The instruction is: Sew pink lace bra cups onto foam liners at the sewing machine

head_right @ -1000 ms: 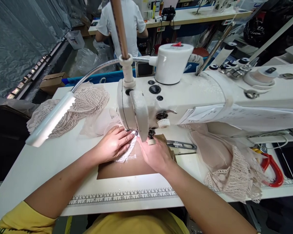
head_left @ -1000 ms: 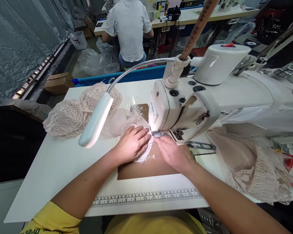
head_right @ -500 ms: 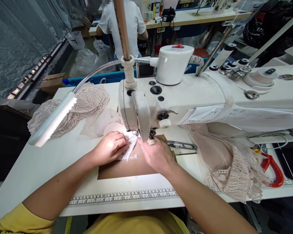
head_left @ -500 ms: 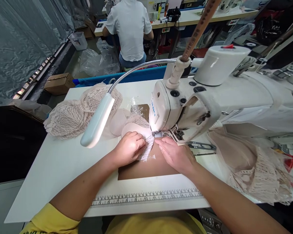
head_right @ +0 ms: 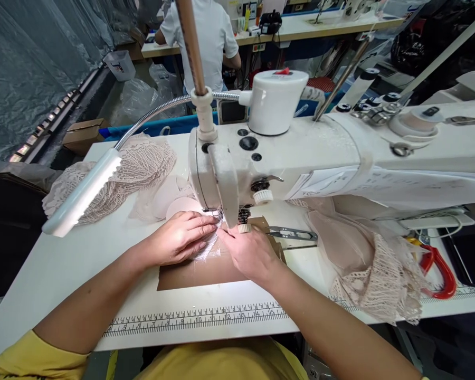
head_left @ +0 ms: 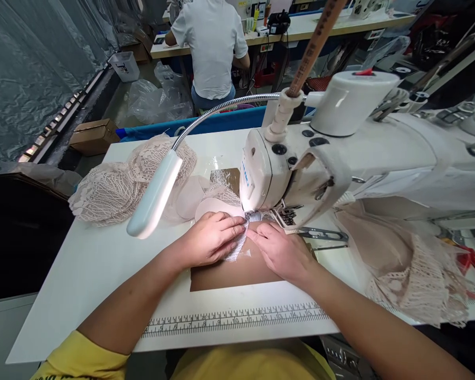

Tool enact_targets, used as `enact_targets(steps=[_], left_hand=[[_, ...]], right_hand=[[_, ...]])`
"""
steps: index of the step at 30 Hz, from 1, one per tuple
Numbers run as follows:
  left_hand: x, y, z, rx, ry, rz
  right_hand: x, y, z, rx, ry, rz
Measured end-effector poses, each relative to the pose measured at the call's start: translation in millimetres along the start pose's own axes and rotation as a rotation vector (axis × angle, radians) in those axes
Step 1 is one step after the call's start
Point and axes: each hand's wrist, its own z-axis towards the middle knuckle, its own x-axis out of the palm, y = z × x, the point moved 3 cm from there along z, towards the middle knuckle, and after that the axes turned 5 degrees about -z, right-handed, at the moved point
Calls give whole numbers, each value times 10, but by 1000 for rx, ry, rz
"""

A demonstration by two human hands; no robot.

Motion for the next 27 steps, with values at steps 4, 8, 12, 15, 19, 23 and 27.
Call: enact_targets(steps=[4, 8, 12, 15, 19, 23, 27], left_hand=[[19, -1, -18, 38, 43, 47], [13, -18, -22, 32, 46, 66], [21, -30, -15, 8, 17, 88], [39, -31, -9, -2, 2, 100], [55, -19, -2, -2, -29, 98], [59, 4, -12, -2, -52, 66], [67, 15, -40, 32, -40, 14]], right_hand=[[-2, -1, -22, 7, 1, -28], [12, -3, -27, 32, 32, -52], [2, 7, 3, 60, 7, -71], [-4, 2, 31, 93, 0, -84], [7, -33, 28, 97, 7, -79], [18, -74, -26, 12, -17, -2], [20, -87, -82, -114, -19, 81]])
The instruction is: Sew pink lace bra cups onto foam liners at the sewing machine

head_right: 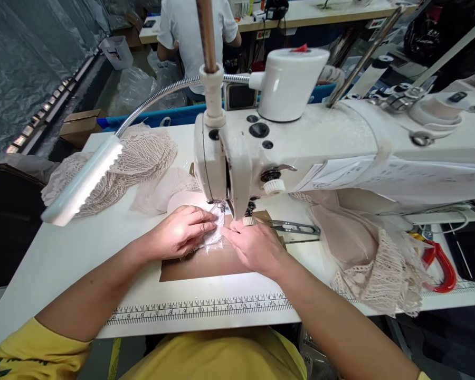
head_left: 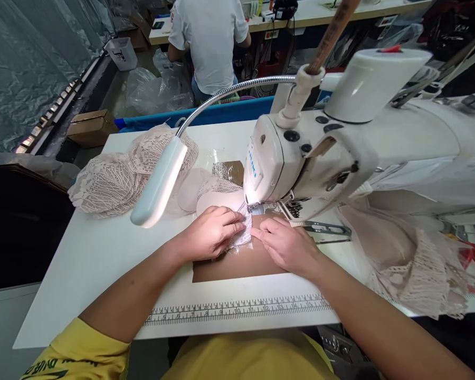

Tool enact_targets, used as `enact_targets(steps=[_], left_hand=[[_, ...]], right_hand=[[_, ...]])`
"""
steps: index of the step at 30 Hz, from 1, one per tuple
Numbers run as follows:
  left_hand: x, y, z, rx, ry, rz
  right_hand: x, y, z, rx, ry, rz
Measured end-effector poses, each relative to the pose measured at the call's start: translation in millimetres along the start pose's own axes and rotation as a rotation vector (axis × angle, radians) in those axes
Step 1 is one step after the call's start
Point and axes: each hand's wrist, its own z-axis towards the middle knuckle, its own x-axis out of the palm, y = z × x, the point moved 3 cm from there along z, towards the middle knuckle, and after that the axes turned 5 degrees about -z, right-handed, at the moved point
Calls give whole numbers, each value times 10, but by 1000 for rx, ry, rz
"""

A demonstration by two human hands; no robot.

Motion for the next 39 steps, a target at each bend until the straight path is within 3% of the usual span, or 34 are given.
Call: enact_targets(steps=[9, 25, 35, 39], left_hand=[[46, 1, -28, 65, 38, 61], [43, -41, -21, 130, 124, 160], [41, -55, -19, 141, 141, 176], [59, -42, -22, 132, 142, 167]], right_hand=[[2, 3, -41, -132, 28, 120], [-29, 9, -49, -110, 40, 219], [-24, -30, -61, 20, 2, 304], [-16, 2, -54, -51, 28, 212]])
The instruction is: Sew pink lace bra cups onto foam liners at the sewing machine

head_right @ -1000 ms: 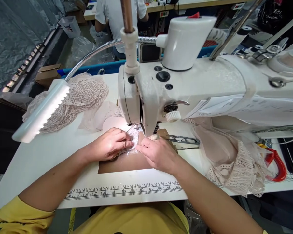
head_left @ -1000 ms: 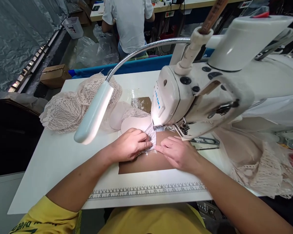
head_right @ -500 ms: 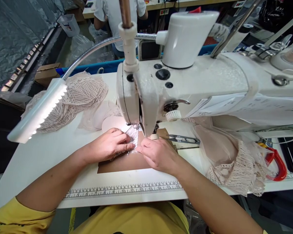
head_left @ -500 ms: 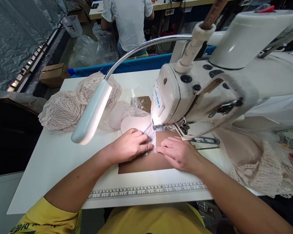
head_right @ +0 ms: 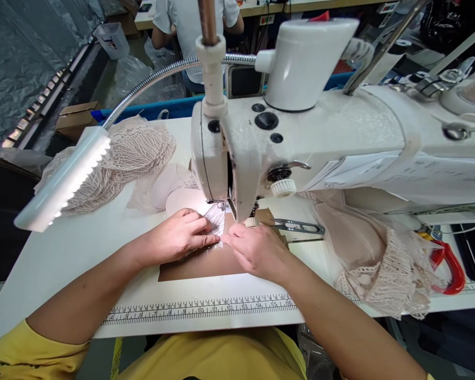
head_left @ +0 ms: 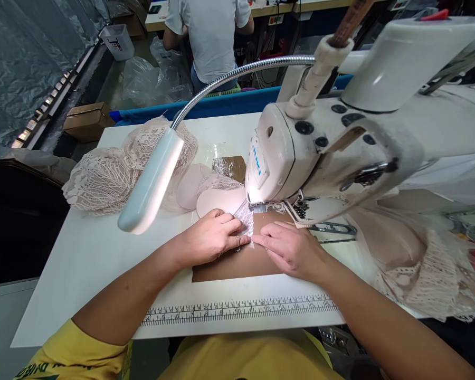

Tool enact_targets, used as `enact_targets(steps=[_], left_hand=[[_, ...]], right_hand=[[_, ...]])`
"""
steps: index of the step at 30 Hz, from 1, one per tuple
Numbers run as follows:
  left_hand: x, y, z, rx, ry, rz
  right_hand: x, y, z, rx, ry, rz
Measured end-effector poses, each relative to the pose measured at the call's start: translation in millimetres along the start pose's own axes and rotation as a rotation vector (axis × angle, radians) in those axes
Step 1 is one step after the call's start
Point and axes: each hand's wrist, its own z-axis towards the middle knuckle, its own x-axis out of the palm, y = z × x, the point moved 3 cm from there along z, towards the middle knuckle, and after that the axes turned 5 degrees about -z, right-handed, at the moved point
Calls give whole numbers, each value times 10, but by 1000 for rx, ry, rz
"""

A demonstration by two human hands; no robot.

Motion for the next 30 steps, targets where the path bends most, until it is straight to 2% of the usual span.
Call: enact_targets(steps=[4, 11, 17, 26, 30], left_hand=[[-14, -7, 11, -43, -4, -28], [-9, -24, 83, -138, -93, -23], [4, -4, 121, -184, -88, -39], [-7, 22, 148, -184, -102, -5], [-13, 53, 136, -167, -102, 3]], right_hand=[[29, 14, -6, -31, 20, -103], [55, 14, -18, -23, 1, -90], [65, 10, -9, -12, -4, -93], [11, 4, 55, 47, -35, -186], [-28, 15, 110, 128, -27, -275]])
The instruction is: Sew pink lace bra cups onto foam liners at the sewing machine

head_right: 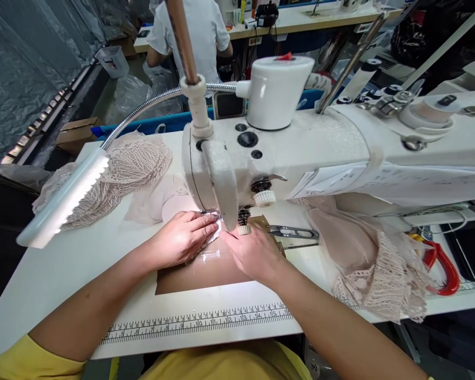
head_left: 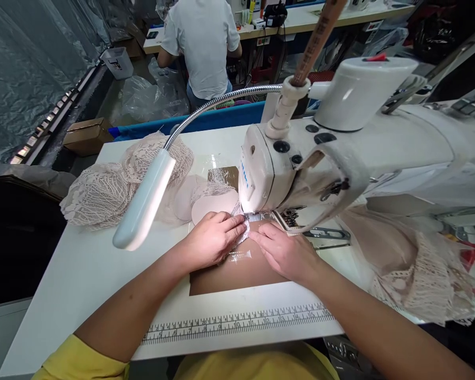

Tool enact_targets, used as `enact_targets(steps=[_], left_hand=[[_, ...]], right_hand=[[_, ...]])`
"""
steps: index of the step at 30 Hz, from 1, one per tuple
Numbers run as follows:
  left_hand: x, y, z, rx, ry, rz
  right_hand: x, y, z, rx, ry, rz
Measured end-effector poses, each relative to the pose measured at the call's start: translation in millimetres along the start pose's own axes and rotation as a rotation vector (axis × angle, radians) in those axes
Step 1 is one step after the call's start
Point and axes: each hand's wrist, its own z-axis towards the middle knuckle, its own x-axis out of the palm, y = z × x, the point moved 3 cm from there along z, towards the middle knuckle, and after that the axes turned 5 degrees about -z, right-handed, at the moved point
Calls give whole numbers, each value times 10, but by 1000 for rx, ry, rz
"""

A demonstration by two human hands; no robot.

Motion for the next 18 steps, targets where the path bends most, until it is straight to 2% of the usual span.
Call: enact_targets(steps=[5, 9, 18], left_hand=[[5, 63, -2, 8, -14, 29], [11, 111, 20, -12, -38, 33], [15, 150, 28, -71, -27, 64]], right_hand=[[-6, 14, 46, 80, -13, -98], [43, 3, 52, 118, -8, -92], [79, -27, 16, 122, -74, -81]])
